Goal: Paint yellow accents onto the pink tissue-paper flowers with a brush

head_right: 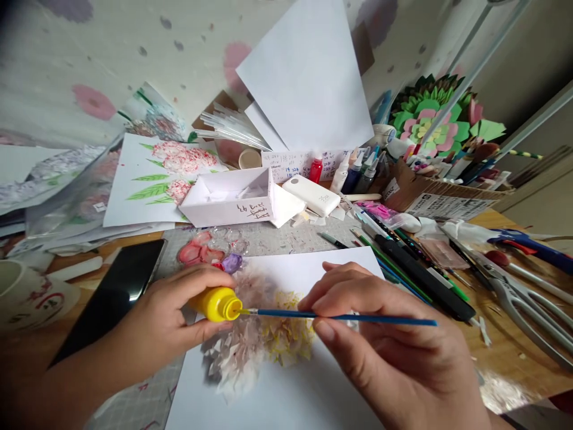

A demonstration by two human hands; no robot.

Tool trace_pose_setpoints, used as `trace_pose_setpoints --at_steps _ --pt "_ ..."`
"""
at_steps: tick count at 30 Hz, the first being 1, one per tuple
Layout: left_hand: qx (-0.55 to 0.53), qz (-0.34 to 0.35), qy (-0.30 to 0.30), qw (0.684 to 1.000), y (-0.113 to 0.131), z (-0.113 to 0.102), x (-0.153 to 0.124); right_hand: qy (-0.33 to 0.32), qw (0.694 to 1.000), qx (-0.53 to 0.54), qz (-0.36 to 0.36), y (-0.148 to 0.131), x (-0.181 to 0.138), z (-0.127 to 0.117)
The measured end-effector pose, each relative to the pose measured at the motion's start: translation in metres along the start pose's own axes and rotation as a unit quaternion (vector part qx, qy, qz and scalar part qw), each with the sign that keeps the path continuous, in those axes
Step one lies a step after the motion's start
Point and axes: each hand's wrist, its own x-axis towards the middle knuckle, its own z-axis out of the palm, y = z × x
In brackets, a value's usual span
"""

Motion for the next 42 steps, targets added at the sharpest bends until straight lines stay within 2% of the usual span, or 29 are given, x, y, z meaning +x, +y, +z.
trace_pose_setpoints --at_steps 3,5,8,13,15,19,24,29,35,42 --pt "0.003 0.009 -0.003 1.000 0.004 0.000 0.001 -0.071 0.995 -0.036 -0.062 -0.013 0.006 0.008" --pt "0.008 0.009 -0.012 1.000 0.007 -0.001 0.002 -0.087 0.992 -0.053 -0.073 -0.018 0.009 0.011" --pt "0.010 0.001 -0.013 1.000 0.008 -0.002 0.002 -0.062 0.996 -0.044 -0.042 -0.016 0.008 0.009" --pt "0.002 -0.012 -0.019 1.000 0.007 -0.002 0.004 0.010 0.999 0.019 0.047 0.004 -0.002 -0.001" --pt "0.001 -0.011 -0.022 1.000 0.008 -0.002 0.004 0.020 0.998 0.029 0.059 0.008 -0.004 -0.003" --pt "0.000 -0.018 -0.030 0.999 0.010 -0.004 0.004 -0.003 0.999 0.006 0.050 0.009 -0.001 -0.003" --pt "0.004 -0.027 -0.013 1.000 0.003 -0.004 0.005 0.056 0.990 0.073 0.106 0.017 0.006 -0.010" --pt "0.021 -0.037 0.009 0.999 -0.005 -0.003 0.005 0.016 0.992 -0.058 0.111 0.023 0.017 -0.010" --pt "0.010 -0.031 0.026 0.999 -0.010 0.001 0.002 -0.054 0.987 -0.119 0.094 0.027 0.024 -0.005" --pt "0.023 -0.025 0.020 0.999 -0.011 0.001 0.000 -0.017 0.985 -0.140 0.096 0.029 0.027 -0.001"
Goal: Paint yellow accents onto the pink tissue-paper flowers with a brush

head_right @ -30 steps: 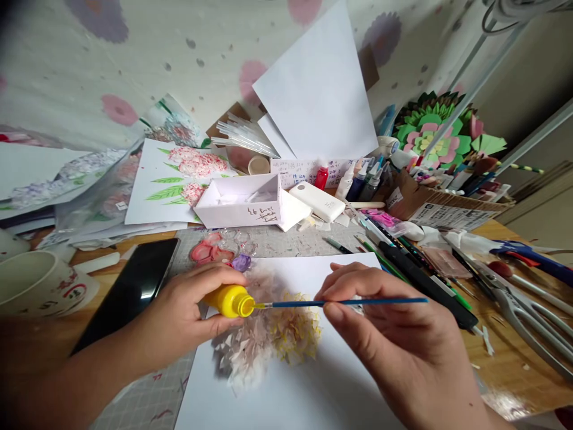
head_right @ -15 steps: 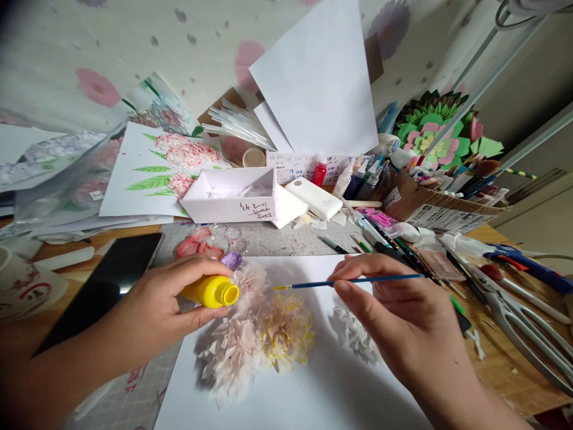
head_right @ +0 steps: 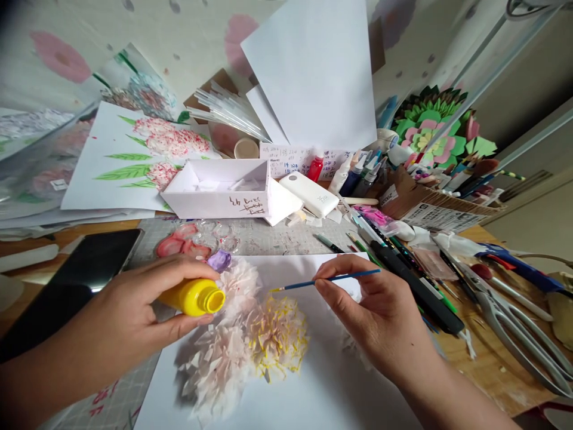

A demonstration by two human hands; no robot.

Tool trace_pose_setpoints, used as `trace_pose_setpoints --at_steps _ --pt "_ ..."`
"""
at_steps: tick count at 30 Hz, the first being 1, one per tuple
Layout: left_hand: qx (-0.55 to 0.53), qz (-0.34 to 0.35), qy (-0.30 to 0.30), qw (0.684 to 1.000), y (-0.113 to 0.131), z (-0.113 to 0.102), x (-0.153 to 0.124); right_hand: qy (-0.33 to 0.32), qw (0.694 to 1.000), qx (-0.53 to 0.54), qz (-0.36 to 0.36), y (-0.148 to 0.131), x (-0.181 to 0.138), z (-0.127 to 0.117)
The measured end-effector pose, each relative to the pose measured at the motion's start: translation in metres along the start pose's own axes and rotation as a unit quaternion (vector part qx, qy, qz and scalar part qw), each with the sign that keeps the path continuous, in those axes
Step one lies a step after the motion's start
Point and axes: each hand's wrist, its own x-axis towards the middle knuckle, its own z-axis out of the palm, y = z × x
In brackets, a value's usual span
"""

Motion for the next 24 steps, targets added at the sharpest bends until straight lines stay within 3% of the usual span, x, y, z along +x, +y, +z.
trace_pose_setpoints --at_steps 24 --pt "0.000 -0.002 -0.010 1.000 0.0022 -0.0020 0.0005 0.018 1.000 0.005 0.004 0.0015 0.0000 -0.0004"
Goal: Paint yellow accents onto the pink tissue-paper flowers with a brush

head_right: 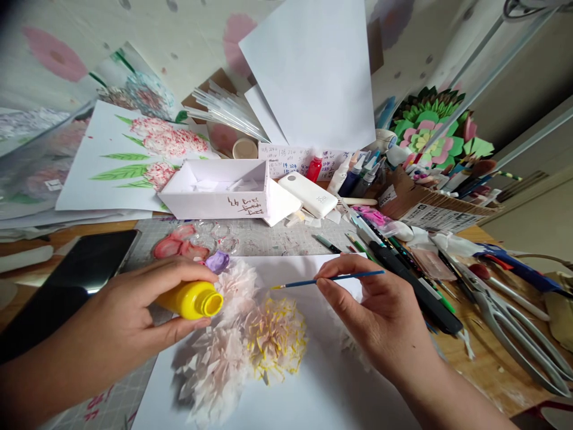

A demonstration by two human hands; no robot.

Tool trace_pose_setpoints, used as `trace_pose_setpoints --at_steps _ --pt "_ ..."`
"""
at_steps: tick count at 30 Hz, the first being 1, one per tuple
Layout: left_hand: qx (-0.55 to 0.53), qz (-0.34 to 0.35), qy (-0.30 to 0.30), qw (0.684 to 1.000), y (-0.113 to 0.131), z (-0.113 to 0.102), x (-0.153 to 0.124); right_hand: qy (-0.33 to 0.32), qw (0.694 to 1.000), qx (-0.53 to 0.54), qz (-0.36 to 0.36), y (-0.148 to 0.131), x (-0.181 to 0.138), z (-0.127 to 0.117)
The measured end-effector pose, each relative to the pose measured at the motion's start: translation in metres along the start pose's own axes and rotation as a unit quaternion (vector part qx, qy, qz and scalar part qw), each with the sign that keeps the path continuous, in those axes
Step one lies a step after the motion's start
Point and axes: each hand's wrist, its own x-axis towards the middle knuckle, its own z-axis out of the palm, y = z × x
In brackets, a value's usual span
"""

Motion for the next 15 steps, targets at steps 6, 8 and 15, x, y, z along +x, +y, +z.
trace_pose_setpoints --at_steps 6,8,15 --pt "-0.003 -0.004 -0.002 1.000 0.000 0.001 0.001 -0.021 0.999 0.026 -0.013 -0.004 -0.004 -0.002" --pt "-0.004 -0.003 0.001 1.000 -0.001 0.001 0.000 -0.037 0.999 0.018 -0.014 -0.007 -0.006 -0.002" --pt "-0.012 -0.002 0.005 1.000 0.000 0.002 -0.002 -0.048 0.999 0.001 -0.010 -0.016 -0.005 -0.003"
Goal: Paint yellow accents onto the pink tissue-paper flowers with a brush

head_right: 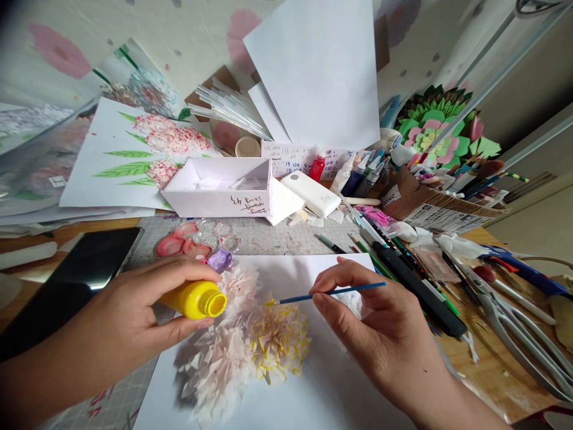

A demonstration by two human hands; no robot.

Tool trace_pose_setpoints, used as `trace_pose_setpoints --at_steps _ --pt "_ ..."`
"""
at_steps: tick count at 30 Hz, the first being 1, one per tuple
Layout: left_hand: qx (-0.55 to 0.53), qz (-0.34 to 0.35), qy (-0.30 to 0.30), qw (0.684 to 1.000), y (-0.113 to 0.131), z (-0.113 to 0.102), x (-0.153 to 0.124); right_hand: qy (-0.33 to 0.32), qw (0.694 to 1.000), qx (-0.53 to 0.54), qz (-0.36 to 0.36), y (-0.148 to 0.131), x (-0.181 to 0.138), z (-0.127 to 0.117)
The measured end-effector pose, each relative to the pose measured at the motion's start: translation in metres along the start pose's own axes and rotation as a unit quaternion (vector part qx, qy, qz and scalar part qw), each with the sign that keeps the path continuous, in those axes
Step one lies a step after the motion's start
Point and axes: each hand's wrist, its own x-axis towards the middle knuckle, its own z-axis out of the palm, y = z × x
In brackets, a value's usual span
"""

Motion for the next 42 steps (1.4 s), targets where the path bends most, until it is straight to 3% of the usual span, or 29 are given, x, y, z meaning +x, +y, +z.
trace_pose_setpoints --at_steps 20,25,32,42 --pt "0.037 0.007 -0.009 0.999 0.001 -0.005 0.004 0.033 0.998 -0.020 -0.040 0.002 -0.003 -0.002" --pt "0.062 0.014 -0.007 0.998 -0.004 -0.003 0.004 0.002 0.997 -0.026 -0.073 0.001 -0.002 -0.005" --pt "0.106 -0.011 -0.008 0.994 -0.011 -0.003 -0.003 0.005 0.998 0.009 -0.058 0.001 -0.003 -0.003" --pt "0.154 0.030 -0.016 0.987 -0.020 -0.005 -0.004 0.007 0.999 0.041 -0.033 -0.001 -0.004 0.000"
